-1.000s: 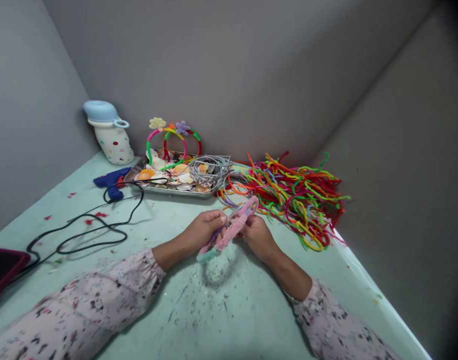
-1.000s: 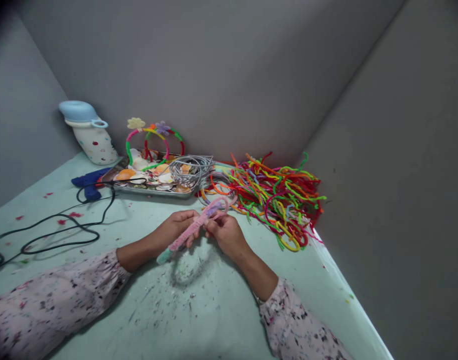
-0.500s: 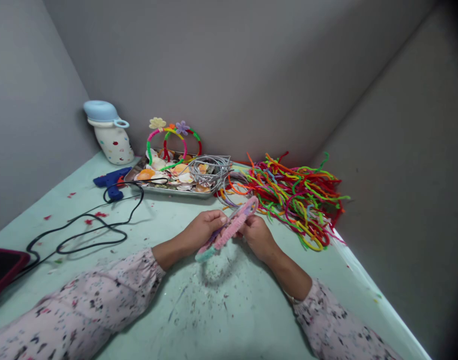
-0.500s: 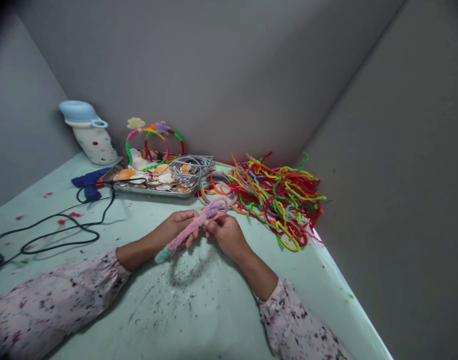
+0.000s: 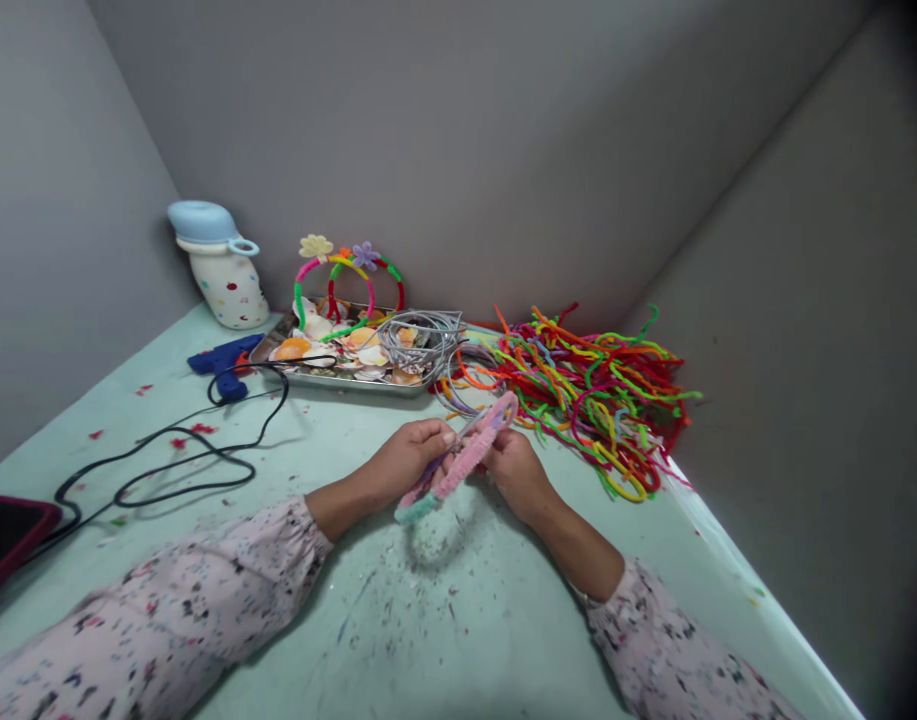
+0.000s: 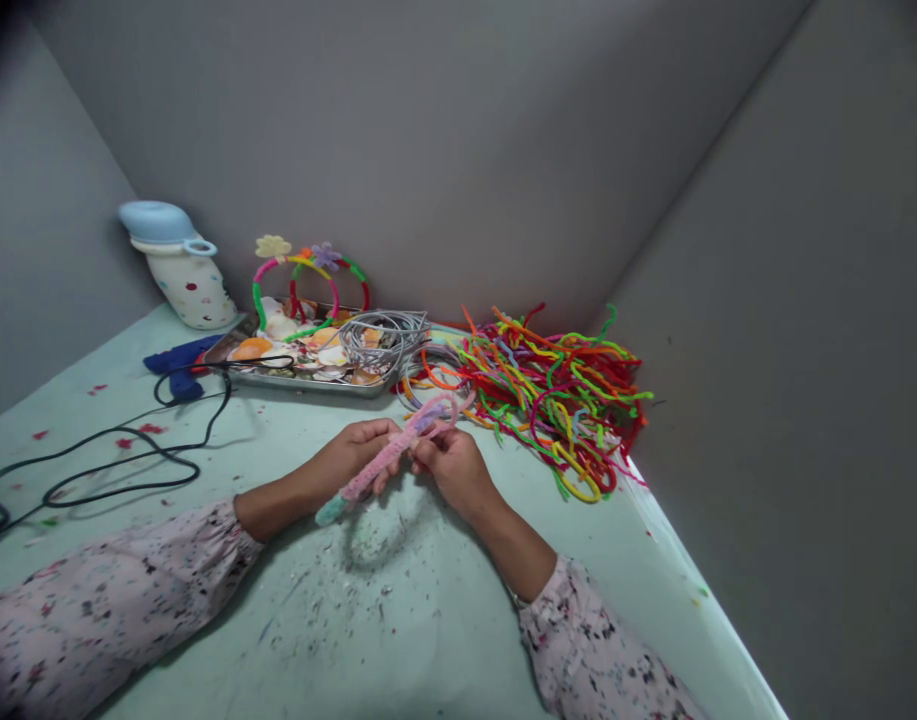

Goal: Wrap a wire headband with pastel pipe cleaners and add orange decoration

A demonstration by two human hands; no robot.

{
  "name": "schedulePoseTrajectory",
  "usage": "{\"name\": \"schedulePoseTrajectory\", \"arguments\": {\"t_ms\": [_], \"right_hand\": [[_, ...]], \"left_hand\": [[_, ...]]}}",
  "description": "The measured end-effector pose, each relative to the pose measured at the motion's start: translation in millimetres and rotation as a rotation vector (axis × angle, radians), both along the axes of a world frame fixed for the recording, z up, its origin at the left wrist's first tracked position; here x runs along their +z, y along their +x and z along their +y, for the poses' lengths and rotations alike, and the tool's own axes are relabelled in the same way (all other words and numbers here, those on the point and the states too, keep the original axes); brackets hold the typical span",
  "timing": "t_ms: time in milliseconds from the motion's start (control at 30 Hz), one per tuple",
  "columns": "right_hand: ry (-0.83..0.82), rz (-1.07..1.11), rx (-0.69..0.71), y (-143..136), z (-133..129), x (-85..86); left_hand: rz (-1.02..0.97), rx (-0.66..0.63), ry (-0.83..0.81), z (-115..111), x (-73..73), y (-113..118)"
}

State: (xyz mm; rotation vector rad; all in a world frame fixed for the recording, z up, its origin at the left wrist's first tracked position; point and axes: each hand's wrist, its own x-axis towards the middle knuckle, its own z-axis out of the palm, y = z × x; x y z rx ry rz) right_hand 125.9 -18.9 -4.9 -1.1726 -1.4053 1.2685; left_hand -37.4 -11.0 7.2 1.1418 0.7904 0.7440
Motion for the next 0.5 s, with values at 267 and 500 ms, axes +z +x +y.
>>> {"name": "schedulePoseTrajectory", "arguments": {"t_ms": [267,500], "right_hand": [[-0.053,0.326,-0.081,2.8,5.1,-6.3],[-0.159,0.402,-0.152,1.8,9.2,-4.5]], "left_hand": [[0.030,0.007,0.075,0.2,-5.7,-2.2],[0.062,-0.050,0.085,0.4,-6.2,-3.6]]}}
